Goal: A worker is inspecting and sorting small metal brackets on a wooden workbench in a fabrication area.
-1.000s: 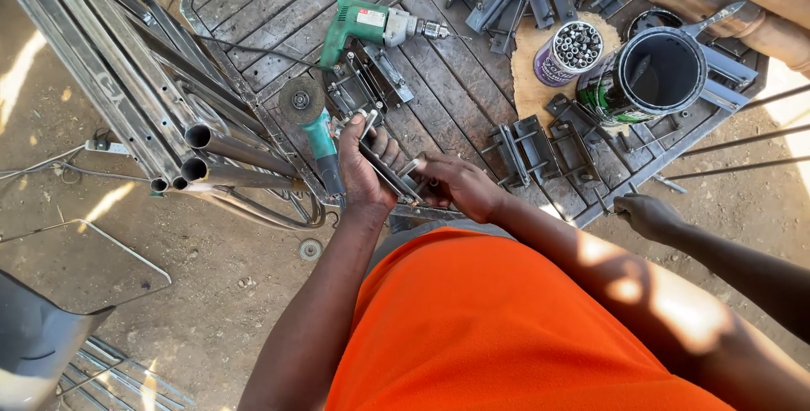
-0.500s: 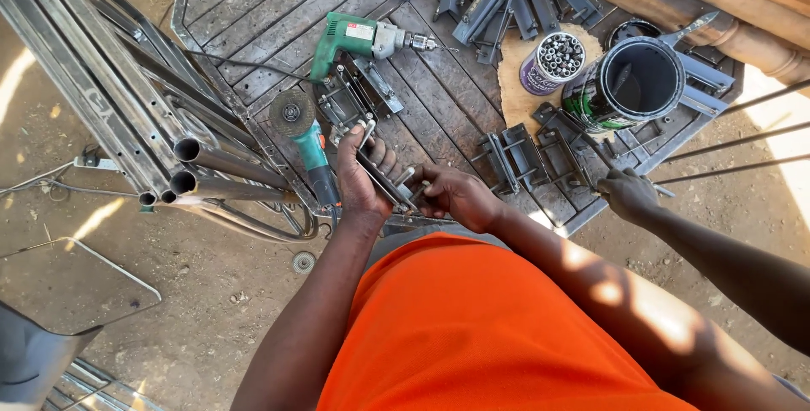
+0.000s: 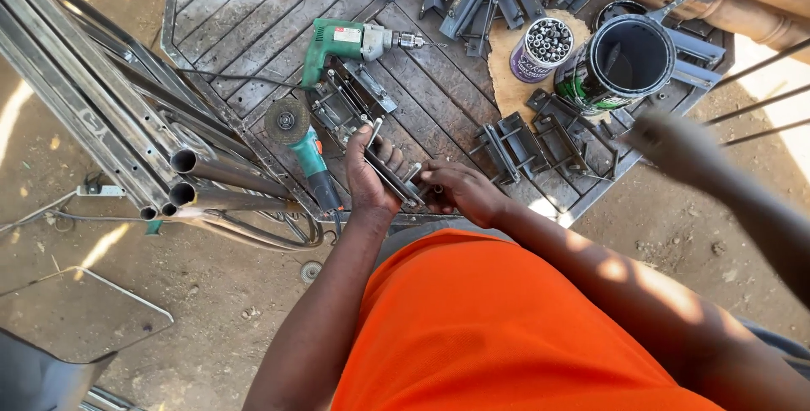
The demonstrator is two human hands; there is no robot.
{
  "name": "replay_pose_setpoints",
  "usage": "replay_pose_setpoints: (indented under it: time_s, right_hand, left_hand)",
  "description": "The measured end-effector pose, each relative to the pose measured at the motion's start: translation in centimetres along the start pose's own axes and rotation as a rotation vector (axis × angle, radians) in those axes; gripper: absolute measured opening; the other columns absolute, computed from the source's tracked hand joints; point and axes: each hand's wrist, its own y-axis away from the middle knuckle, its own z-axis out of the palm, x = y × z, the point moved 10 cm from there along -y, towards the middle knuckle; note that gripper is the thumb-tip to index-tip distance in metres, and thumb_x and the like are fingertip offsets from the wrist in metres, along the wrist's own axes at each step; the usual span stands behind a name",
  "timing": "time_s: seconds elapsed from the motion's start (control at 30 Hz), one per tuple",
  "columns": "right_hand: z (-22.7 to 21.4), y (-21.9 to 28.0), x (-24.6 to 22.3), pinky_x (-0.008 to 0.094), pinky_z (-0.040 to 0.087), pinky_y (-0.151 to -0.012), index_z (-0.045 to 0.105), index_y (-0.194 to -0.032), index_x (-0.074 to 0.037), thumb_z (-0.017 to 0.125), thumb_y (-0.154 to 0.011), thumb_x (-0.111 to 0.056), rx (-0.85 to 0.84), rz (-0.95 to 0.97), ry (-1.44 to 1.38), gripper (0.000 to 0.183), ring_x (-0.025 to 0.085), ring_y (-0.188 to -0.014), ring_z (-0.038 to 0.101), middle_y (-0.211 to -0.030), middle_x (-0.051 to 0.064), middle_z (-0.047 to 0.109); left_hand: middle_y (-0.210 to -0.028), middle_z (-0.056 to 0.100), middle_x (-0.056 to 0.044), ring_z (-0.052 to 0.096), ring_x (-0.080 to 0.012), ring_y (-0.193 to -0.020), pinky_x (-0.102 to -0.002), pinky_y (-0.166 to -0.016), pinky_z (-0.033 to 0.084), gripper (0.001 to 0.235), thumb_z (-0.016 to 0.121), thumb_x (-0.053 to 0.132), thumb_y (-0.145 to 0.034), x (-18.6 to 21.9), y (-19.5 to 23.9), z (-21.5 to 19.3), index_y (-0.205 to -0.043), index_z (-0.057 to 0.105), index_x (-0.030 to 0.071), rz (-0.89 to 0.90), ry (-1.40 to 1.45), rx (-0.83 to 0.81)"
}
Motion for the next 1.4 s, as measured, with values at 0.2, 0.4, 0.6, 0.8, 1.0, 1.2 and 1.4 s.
replay_pose_setpoints:
  time_s: [0.2, 0.4, 0.6, 0.8, 1.0, 1.2, 1.4]
  right_hand:
    - [1.2, 1.2, -0.8, 0.025, 0.038, -0.053, 0.061, -0.113, -0.004, 0.049, -0.089, -0.018, 0.017, 0.006, -0.104, 0.029, 0.021, -0.071, 0.060, -0.094, 0.012, 0.063]
    - [0.3, 1.0, 0.0, 0.024, 0.040, -0.052, 0.064, -0.114, 0.000, 0.047, -0.092, -0.016, 0.025, -0.049, -0.061, 0.032, 0.022, -0.070, 0.060, -0.090, 0.012, 0.062]
    - [0.6, 1.7, 1.6, 0.024, 0.038, -0.055, 0.068, -0.119, -0.001, 0.049, -0.100, -0.029, 0.104, -0.034, -0.199, 0.039, 0.021, -0.068, 0.053, -0.092, 0.011, 0.059]
    - [-2.7, 2.1, 3.0, 0.026, 0.041, -0.052, 0.073, -0.105, -0.001, 0.052, -0.108, -0.041, 0.340, -0.081, -0.006, 0.045, 0.018, -0.064, 0.055, -0.086, 0.014, 0.064]
    - [-4.5, 2.9, -0.2, 0.021, 0.037, -0.047, 0.069, -0.101, 0.002, 0.061, -0.106, -0.035, 0.568, -0.149, 0.049, 0.038, 0.013, -0.061, 0.054, -0.083, 0.018, 0.066]
    - [-2.6, 1.9, -2.7, 0.022, 0.037, -0.049, 0.068, -0.098, 0.000, 0.062, -0.107, -0.040, 0.575, -0.176, 0.084, 0.041, 0.015, -0.061, 0.051, -0.074, 0.016, 0.057]
    - [-1.9, 0.5, -2.2, 0.024, 0.033, -0.054, 0.068, -0.095, -0.003, 0.063, -0.107, -0.041, 0.565, -0.191, 0.115, 0.040, 0.014, -0.064, 0.047, -0.071, 0.009, 0.050]
  left_hand:
    - [-0.057, 0.022, 0.008, 0.024, -0.0052, -0.048, -0.018, -0.044, 0.021, 0.025, 0.061, 0.039, -0.093, 0.3, 0.0, 0.2, -0.080, 0.052, 0.019, -0.010, 0.041, -0.015]
    - [-0.057, 0.023, 0.006, 0.026, -0.0078, -0.048, -0.021, -0.044, 0.023, 0.024, 0.060, 0.038, -0.094, -0.2, 0.2, 0.4, -0.081, 0.052, 0.020, -0.015, -0.012, -0.049]
    - [-0.058, 0.023, 0.008, 0.027, -0.0049, -0.049, -0.018, -0.045, 0.023, 0.021, 0.060, 0.037, -0.093, -0.3, 0.5, 0.2, -0.084, 0.054, 0.019, -0.025, -0.010, -0.077]
    - [-0.078, 0.062, -0.001, 0.063, -0.0163, -0.065, -0.022, -0.050, 0.043, 0.022, 0.064, 0.042, -0.092, -2.3, 1.8, 1.0, -0.093, 0.060, 0.020, -0.137, -0.104, -0.130]
    - [-0.077, 0.073, -0.011, 0.073, -0.0220, -0.060, -0.034, -0.052, 0.060, 0.018, 0.068, 0.024, -0.096, -3.5, 1.2, -0.7, -0.107, 0.058, 0.014, -0.083, -0.338, -0.082]
    - [-0.083, 0.074, -0.021, 0.076, -0.0315, -0.067, -0.042, -0.054, 0.063, 0.029, 0.053, 0.033, -0.107, -3.0, -3.2, -4.9, -0.117, 0.056, 0.006, 0.132, -0.754, -0.232]
    - [-0.078, 0.073, -0.024, 0.075, -0.0349, -0.063, -0.049, -0.051, 0.063, 0.045, 0.039, 0.043, -0.110, -2.2, -0.7, -2.0, -0.123, 0.048, 0.000, 0.231, -1.106, -0.275]
